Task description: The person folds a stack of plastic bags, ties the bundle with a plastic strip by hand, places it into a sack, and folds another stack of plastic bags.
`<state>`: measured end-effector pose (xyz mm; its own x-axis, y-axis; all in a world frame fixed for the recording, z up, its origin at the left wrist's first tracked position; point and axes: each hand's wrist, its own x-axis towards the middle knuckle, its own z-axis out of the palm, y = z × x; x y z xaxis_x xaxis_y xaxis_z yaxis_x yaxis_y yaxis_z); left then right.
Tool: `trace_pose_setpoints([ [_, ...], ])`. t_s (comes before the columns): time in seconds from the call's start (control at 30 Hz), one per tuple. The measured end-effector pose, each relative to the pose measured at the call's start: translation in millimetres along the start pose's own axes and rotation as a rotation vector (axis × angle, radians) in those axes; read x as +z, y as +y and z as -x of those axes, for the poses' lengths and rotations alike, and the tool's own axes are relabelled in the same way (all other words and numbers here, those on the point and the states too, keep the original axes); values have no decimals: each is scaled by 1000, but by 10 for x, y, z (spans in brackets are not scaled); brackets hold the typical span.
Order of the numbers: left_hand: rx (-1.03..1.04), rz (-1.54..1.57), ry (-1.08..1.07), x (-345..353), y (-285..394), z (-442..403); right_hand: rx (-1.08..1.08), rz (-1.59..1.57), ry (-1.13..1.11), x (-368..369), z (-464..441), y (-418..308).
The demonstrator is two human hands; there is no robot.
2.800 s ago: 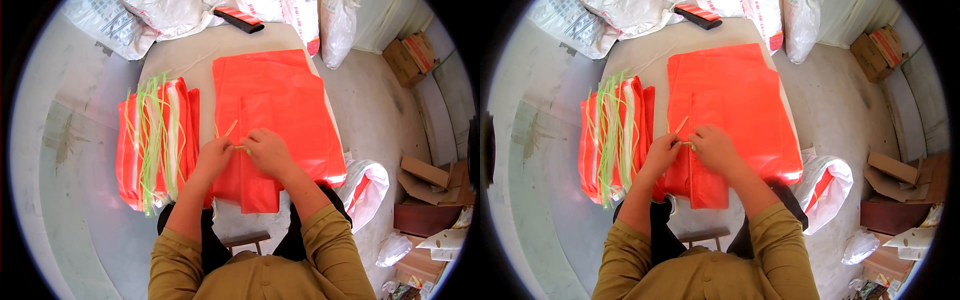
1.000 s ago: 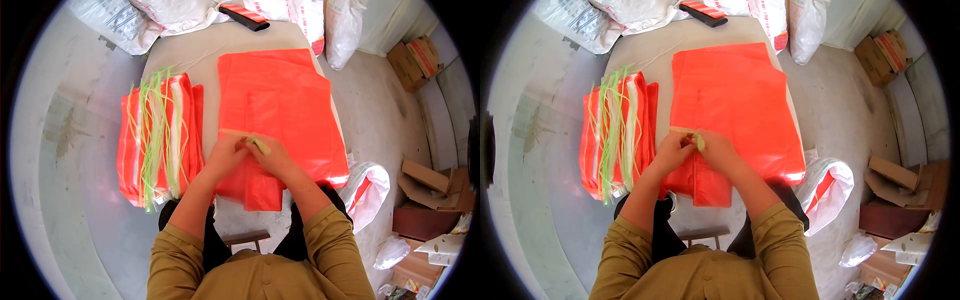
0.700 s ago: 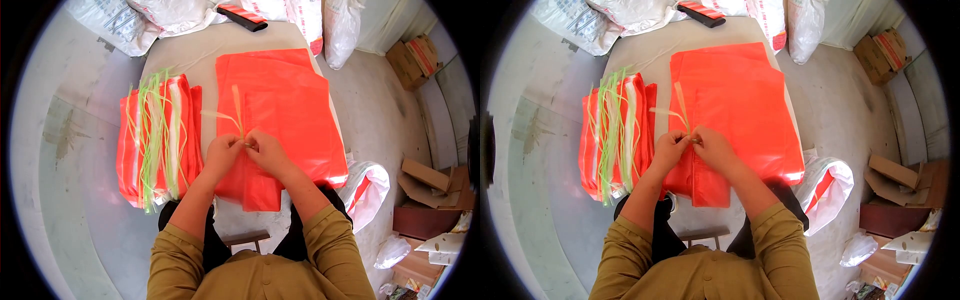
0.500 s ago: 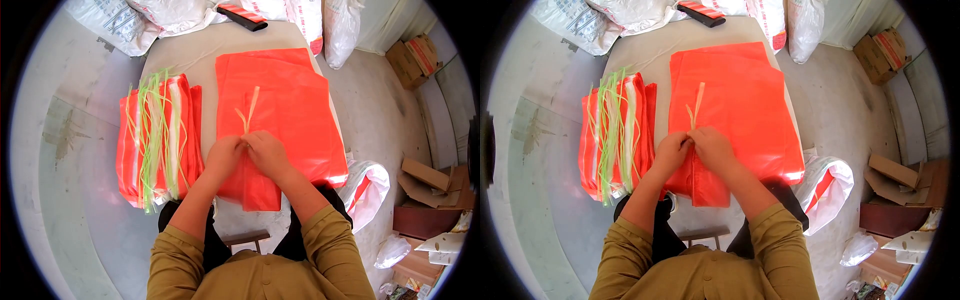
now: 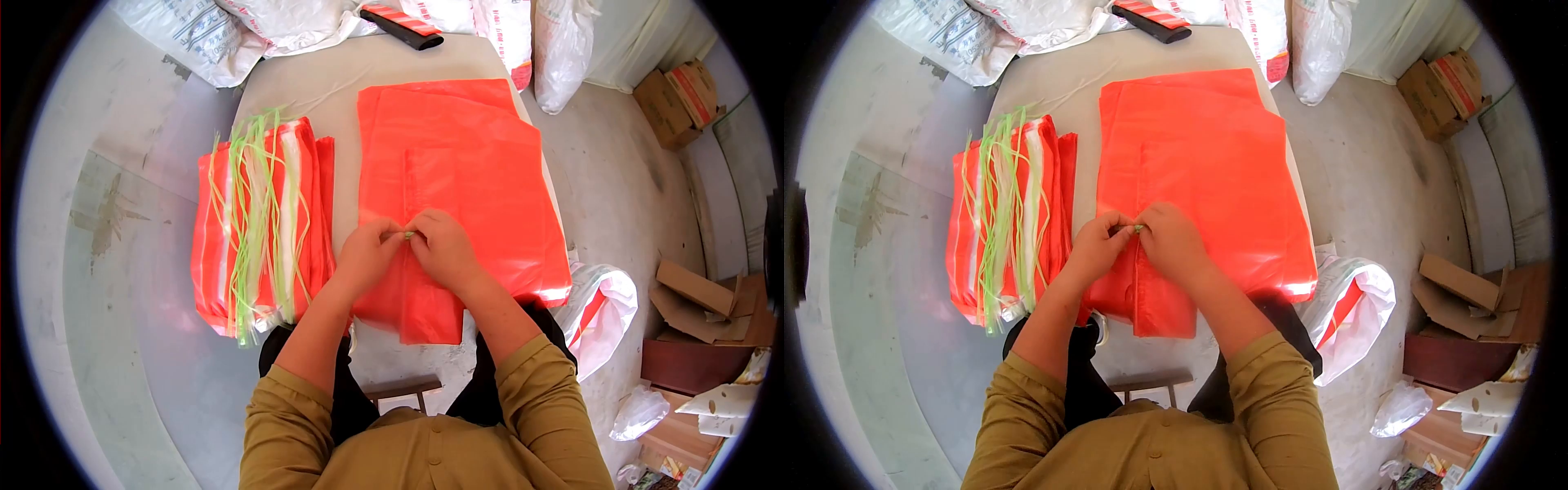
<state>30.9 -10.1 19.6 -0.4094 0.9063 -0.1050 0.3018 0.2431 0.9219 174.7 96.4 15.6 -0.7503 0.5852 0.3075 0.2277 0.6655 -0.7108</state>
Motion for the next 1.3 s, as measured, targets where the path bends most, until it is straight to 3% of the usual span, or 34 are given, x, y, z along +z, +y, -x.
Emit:
trace_pose_setpoints([
  [0.1, -73, 31, -11, 3, -61, -42, 113, -132, -32, -50, -26, -121],
  [0.2, -100, 86, -3, 29, -155, -88, 415, -460, -143, -67, -51, -91],
  [0.3, -128, 98, -2, 27, -106, -99, 368, -444, -280, -157, -81, -52],
  [0.5, -121, -60, 35, 2, -202, -145, -128, -20, 16, 45, -1, 98],
  [0.6, -69, -352, 127, -37, -67, -135, -50, 17, -89, -39, 42, 30],
  [0.7, 48, -614, 293, -44, -150, -173, -131, 176, -206, -146, 77, 11],
  [0.77, 106, -645, 367, -8, -169, -176, -223, 160, -90, -205, 106, 35],
  [0.8, 75, -556, 412, -6, -108, -155, -266, 152, -30, -237, 135, 54],
  [0.87, 21, -374, 497, -18, 112, -105, -10, 162, 77, -318, 183, 146],
  [0.9, -39, -348, 376, -45, 158, -75, 120, 166, 134, -365, 204, 189],
  [1.0, -162, -221, 70, -95, 48, 39, 327, 217, -158, -539, 173, 286],
  [1.1, -195, -52, -29, 33, -171, 65, 201, 268, -178, -441, 243, 316],
  [1.17, -226, -20, -1, 33, 176, 122, 304, -3, -123, -408, 254, 273],
  [1.27, -222, 141, -44, 39, -28, 73, 399, -425, -52, -496, 203, 18],
  [1.3, -264, 384, -46, 41, -15, 93, 419, -570, -31, -554, 178, -106],
])
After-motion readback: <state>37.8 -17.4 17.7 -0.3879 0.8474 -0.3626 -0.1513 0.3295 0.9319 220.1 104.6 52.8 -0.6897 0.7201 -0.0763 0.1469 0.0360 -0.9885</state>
